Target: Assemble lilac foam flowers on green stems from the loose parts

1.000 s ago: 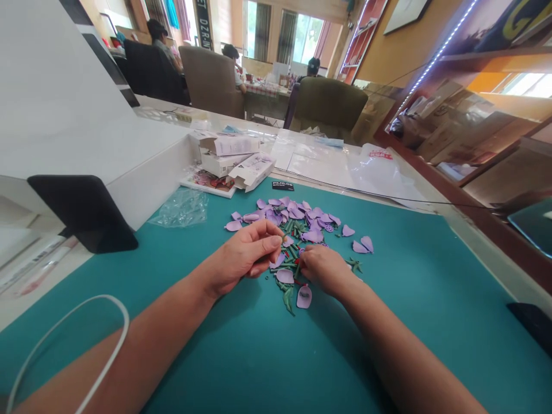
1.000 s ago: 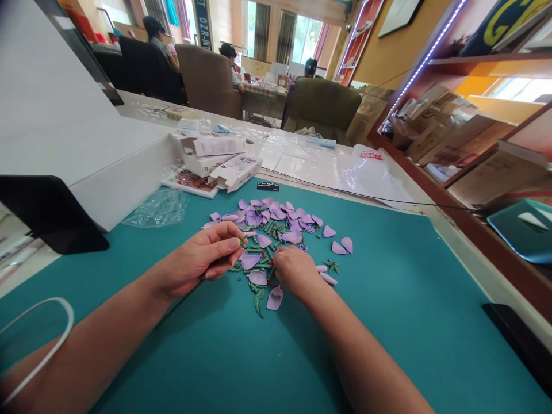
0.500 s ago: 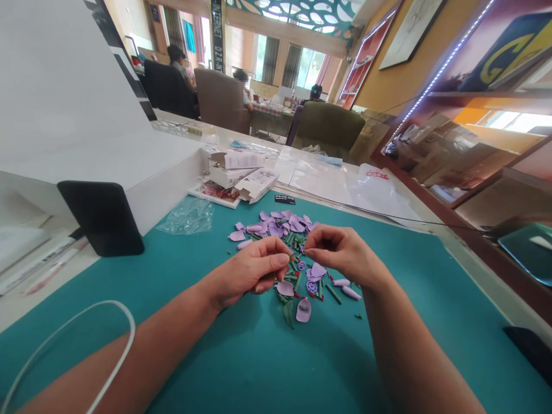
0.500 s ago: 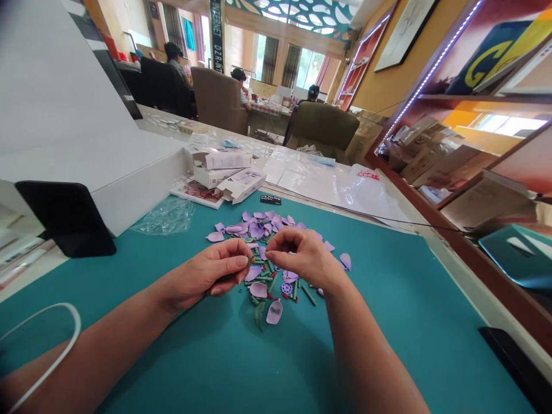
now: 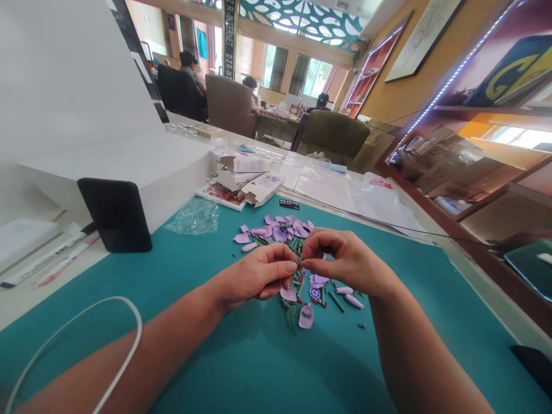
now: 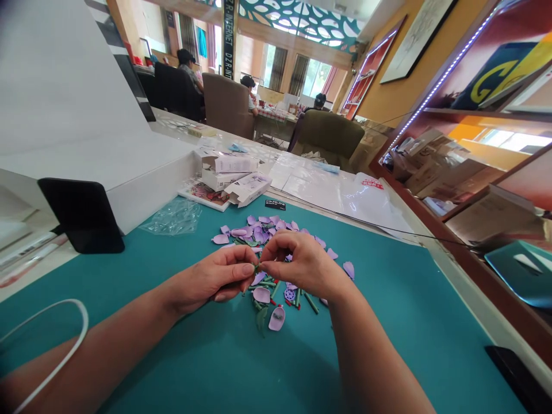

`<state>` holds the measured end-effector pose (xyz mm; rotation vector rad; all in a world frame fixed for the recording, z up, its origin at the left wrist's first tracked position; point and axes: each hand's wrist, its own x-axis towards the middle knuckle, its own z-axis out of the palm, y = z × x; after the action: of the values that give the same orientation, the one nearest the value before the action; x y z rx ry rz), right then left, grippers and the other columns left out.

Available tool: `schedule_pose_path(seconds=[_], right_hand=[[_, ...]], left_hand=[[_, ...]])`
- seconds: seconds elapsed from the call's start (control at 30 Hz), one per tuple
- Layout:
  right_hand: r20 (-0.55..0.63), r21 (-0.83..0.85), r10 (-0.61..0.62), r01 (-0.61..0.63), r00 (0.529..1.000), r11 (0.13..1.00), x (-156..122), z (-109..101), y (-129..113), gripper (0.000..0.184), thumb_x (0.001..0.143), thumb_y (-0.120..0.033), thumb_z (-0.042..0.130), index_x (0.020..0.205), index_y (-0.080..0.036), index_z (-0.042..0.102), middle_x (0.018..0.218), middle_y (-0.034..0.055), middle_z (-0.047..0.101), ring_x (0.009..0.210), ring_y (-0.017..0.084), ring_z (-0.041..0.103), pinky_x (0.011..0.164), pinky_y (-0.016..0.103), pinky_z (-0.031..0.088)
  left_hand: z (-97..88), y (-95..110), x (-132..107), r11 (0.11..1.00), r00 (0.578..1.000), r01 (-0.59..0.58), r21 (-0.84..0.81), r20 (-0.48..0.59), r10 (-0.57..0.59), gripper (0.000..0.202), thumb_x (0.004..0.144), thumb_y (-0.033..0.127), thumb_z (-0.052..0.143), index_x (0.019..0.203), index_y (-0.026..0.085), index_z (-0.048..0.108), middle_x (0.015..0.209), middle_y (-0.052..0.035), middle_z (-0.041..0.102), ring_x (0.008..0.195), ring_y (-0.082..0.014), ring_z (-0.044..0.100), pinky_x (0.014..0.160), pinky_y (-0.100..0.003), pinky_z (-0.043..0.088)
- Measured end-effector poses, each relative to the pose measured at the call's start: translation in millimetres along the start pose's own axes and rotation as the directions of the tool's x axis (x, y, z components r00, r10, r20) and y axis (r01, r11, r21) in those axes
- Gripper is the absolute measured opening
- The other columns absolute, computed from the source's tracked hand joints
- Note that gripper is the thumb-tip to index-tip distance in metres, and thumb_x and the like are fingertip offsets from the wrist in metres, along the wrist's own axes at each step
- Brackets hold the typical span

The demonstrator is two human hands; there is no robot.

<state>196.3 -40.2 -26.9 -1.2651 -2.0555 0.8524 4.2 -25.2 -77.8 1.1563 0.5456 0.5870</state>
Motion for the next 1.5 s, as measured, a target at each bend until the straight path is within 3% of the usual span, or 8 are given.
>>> schedule_pose_path(seconds=[0.23, 0.37, 0.47, 0.6, 0.97, 1.23, 1.37, 1.5], right_hand=[[0.055, 0.033, -0.039, 0.037, 0.998, 0.999, -1.6, 0.9, -0.9, 0.005, 0.075, -0.022, 0.068, 0.075, -0.018, 0.065, 0.075, -0.0009, 0.059, 0.064, 0.009, 0.051, 0.057, 0.023, 0.043], [-0.045, 0.084, -0.013, 0.017, 0.999, 0.996, -4.7, -6.1, 20.7, 0.016, 0.079, -0.033, 0.066, 0.086, -0.019, 0.066, 0.077, 0.0004, 0.062, 0.066, 0.011, 0.055, 0.058, 0.024, 0.045], [-0.205, -0.214, 0.140, -0.184, 0.969, 0.959, -4.9, -6.9, 53.0, 0.016, 0.084, -0.032, 0.058, 0.082, -0.019, 0.067, 0.076, 0.0020, 0.065, 0.068, 0.013, 0.057, 0.061, 0.026, 0.044], [-0.168, -0.597, 0.344, -0.373, 0.924, 0.710, -4.3, 5.1, 91.0, 0.014, 0.080, -0.017, 0.058, 0.079, -0.020, 0.071, 0.087, 0.0039, 0.069, 0.081, 0.016, 0.061, 0.070, 0.026, 0.042], [-0.140, -0.633, 0.459, -0.436, 0.877, 0.640, -5.4, 20.1, 116.4, 0.013, 0.071, -0.013, 0.056, 0.072, -0.018, 0.069, 0.080, 0.0065, 0.066, 0.079, 0.020, 0.058, 0.060, 0.027, 0.033], [-0.174, -0.428, 0.398, -0.433, 0.901, 0.793, -8.1, 17.8, 106.3, 0.012, 0.079, -0.022, 0.051, 0.075, -0.017, 0.061, 0.075, 0.0027, 0.062, 0.070, 0.015, 0.055, 0.062, 0.025, 0.039], [-0.146, 0.083, 0.292, -0.282, 0.945, 0.956, -9.9, 13.8, 78.6, 0.021, 0.080, -0.038, 0.059, 0.076, -0.018, 0.060, 0.067, -0.0015, 0.056, 0.060, 0.012, 0.048, 0.054, 0.024, 0.037], [-0.109, 0.446, 0.176, -0.110, 0.978, 0.888, -11.5, 13.4, 50.7, 0.020, 0.075, -0.036, 0.070, 0.070, -0.018, 0.060, 0.062, -0.0032, 0.051, 0.058, 0.010, 0.043, 0.055, 0.024, 0.036]], left_hand=[[0.3, -0.4, -0.2, 1.000, 1.000, 0.005, 0.003, 0.008, -0.005, 0.019, 0.082, 0.032, 0.063, 0.083, 0.017, 0.052, 0.063, 0.0047, 0.054, 0.037, -0.0005, 0.034, 0.036, -0.016, 0.020], [0.5, 2.7, -1.2, 0.999, 1.000, 0.015, -0.042, -0.014, -0.016, 0.018, 0.081, 0.032, 0.063, 0.083, 0.016, 0.054, 0.062, 0.0038, 0.055, 0.036, -0.0007, 0.033, 0.034, -0.016, 0.017], [0.2, 5.0, -1.5, 0.995, 0.999, 0.010, -0.096, -0.033, -0.014, 0.019, 0.080, 0.032, 0.065, 0.082, 0.016, 0.054, 0.061, 0.0041, 0.055, 0.035, -0.0006, 0.031, 0.033, -0.016, 0.017], [-0.9, 5.4, -0.6, 0.991, 0.999, 0.016, -0.136, -0.041, -0.022, 0.020, 0.080, 0.032, 0.066, 0.081, 0.017, 0.053, 0.060, 0.0045, 0.055, 0.034, -0.0005, 0.032, 0.033, -0.015, 0.018], [-3.4, 4.2, 2.1, 0.986, 0.999, 0.025, -0.164, -0.041, -0.033, 0.017, 0.081, 0.029, 0.065, 0.082, 0.017, 0.053, 0.059, 0.0045, 0.056, 0.034, -0.0003, 0.033, 0.033, -0.014, 0.019], [-1.8, 4.2, 0.4, 0.992, 0.998, 0.007, -0.126, -0.057, -0.014, 0.018, 0.080, 0.030, 0.065, 0.082, 0.016, 0.053, 0.060, 0.0044, 0.056, 0.034, -0.0003, 0.033, 0.033, -0.015, 0.019], [-1.2, 2.6, 0.3, 0.996, 0.999, 0.005, -0.085, -0.037, -0.009, 0.018, 0.081, 0.031, 0.064, 0.083, 0.016, 0.053, 0.061, 0.0044, 0.056, 0.034, -0.0003, 0.035, 0.034, -0.015, 0.019], [0.5, 1.0, 0.2, 0.998, 1.000, 0.000, -0.066, -0.027, -0.002, 0.018, 0.082, 0.031, 0.062, 0.083, 0.016, 0.053, 0.061, 0.0043, 0.056, 0.035, -0.0002, 0.034, 0.034, -0.015, 0.018]])
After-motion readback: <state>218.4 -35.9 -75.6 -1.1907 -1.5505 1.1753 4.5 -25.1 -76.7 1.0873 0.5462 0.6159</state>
